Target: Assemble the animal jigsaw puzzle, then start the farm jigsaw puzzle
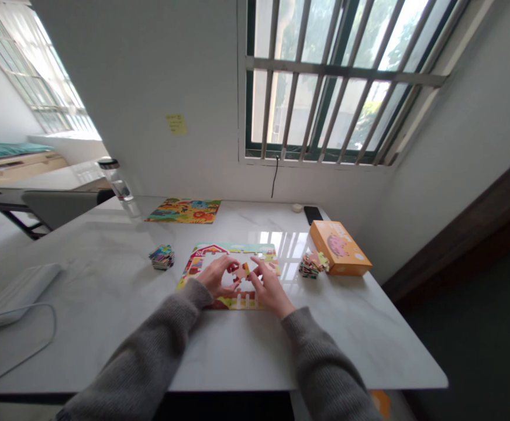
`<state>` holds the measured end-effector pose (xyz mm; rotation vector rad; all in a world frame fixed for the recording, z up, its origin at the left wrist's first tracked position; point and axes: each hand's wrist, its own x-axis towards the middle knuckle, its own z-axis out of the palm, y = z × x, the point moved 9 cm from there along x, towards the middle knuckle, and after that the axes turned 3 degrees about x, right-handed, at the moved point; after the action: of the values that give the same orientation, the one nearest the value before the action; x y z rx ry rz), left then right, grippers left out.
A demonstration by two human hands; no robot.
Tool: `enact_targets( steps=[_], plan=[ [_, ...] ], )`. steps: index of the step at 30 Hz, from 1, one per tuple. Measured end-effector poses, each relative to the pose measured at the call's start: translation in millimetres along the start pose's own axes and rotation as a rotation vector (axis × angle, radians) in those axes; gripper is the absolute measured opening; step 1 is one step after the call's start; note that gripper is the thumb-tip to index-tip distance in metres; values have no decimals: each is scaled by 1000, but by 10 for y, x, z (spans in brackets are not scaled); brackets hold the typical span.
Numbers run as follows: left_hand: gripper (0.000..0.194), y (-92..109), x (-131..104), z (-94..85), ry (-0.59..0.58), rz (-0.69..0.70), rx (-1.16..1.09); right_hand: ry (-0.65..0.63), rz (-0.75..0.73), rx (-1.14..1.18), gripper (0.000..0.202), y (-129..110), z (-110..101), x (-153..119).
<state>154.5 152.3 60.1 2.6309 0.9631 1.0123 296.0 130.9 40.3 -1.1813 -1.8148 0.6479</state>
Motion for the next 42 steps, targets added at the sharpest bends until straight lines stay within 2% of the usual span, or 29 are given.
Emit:
enact_targets(
  steps=[4, 7, 11, 18, 22, 24, 26, 30, 35, 40, 42],
  plan=[
    [36, 86, 13, 100, 38, 10, -25, 27, 53, 197, 45, 87, 31, -5],
    [36, 81, 7, 173, 29, -1, -30, 38, 72, 218, 38, 157, 13, -2],
    [46, 101, -25, 230, -29, 42, -30, 44, 95, 180, 34, 211, -29, 0],
    [35, 86, -50, 207, 18, 56, 10, 36, 99, 169, 42, 202, -96, -4],
    [41, 119, -54, 215, 21, 74, -4, 13, 141, 265, 39, 208, -62, -17],
    [38, 131, -54, 195, 44, 68, 0, -6, 159, 286, 38, 207, -52, -31],
    [32, 131, -52, 179, 61, 52, -6, -9, 132, 227, 36, 174, -100, -48],
    [28, 137, -43, 208, 31, 26, -93, -36, -26, 27, 39, 41, -271, -119],
    [21, 245, -52, 288, -10, 49, -257, -116, -117, -46, 32, 16, -353, -267],
    [16, 340, -10, 380, -47, 14, -368, -82, -167, -99, 35, 30, -432, -366],
    [22, 359, 31, 396, -58, -4, -361, -45, -170, -133, 33, 76, -509, -383]
  ],
)
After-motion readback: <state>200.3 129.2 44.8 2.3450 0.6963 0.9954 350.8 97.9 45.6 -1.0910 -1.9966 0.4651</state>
